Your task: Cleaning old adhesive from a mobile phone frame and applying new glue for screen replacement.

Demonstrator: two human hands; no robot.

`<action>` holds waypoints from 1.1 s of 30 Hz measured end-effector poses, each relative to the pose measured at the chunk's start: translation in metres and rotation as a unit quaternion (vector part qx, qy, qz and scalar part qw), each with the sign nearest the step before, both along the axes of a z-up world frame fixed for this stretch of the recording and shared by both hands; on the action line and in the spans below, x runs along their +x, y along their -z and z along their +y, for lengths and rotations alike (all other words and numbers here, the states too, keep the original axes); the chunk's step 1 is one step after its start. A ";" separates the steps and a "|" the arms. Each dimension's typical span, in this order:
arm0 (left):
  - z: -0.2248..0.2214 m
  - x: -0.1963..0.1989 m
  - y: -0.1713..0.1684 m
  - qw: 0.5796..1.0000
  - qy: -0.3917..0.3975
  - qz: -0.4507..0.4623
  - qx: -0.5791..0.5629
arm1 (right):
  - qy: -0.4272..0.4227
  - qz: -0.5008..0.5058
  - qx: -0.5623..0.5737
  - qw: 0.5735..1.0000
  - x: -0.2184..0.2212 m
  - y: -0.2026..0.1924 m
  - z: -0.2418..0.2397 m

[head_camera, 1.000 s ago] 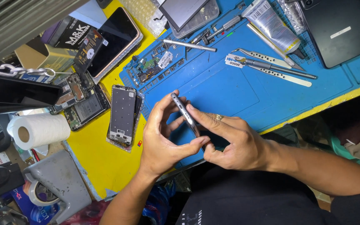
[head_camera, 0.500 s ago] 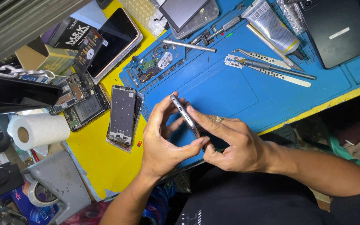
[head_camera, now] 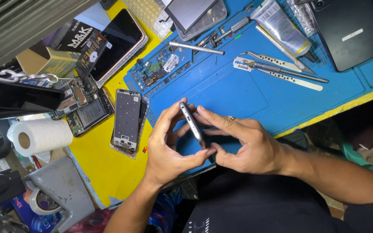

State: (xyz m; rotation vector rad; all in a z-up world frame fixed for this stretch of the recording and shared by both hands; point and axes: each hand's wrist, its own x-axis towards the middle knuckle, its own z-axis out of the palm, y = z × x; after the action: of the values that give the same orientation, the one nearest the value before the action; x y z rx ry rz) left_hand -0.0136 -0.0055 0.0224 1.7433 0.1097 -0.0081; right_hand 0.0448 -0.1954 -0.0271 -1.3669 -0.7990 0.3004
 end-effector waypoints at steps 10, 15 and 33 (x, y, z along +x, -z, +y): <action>0.026 -0.018 0.061 0.910 0.005 -0.056 -0.410 | 0.036 -0.065 -0.045 0.996 0.011 -0.013 0.001; 0.021 -0.023 0.087 0.795 0.014 -0.132 -0.592 | -0.032 0.376 -0.026 0.926 -0.002 0.024 -0.002; -0.001 -0.012 0.093 0.572 -0.050 -0.062 -0.816 | -0.173 0.643 0.170 0.726 -0.011 0.006 -0.001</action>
State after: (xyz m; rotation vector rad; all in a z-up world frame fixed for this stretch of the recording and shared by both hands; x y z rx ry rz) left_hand -0.0261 -0.0069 -0.0709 -0.1773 0.0449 0.0767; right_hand 0.0340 -0.1960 -0.0335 -0.3795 0.1216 1.1748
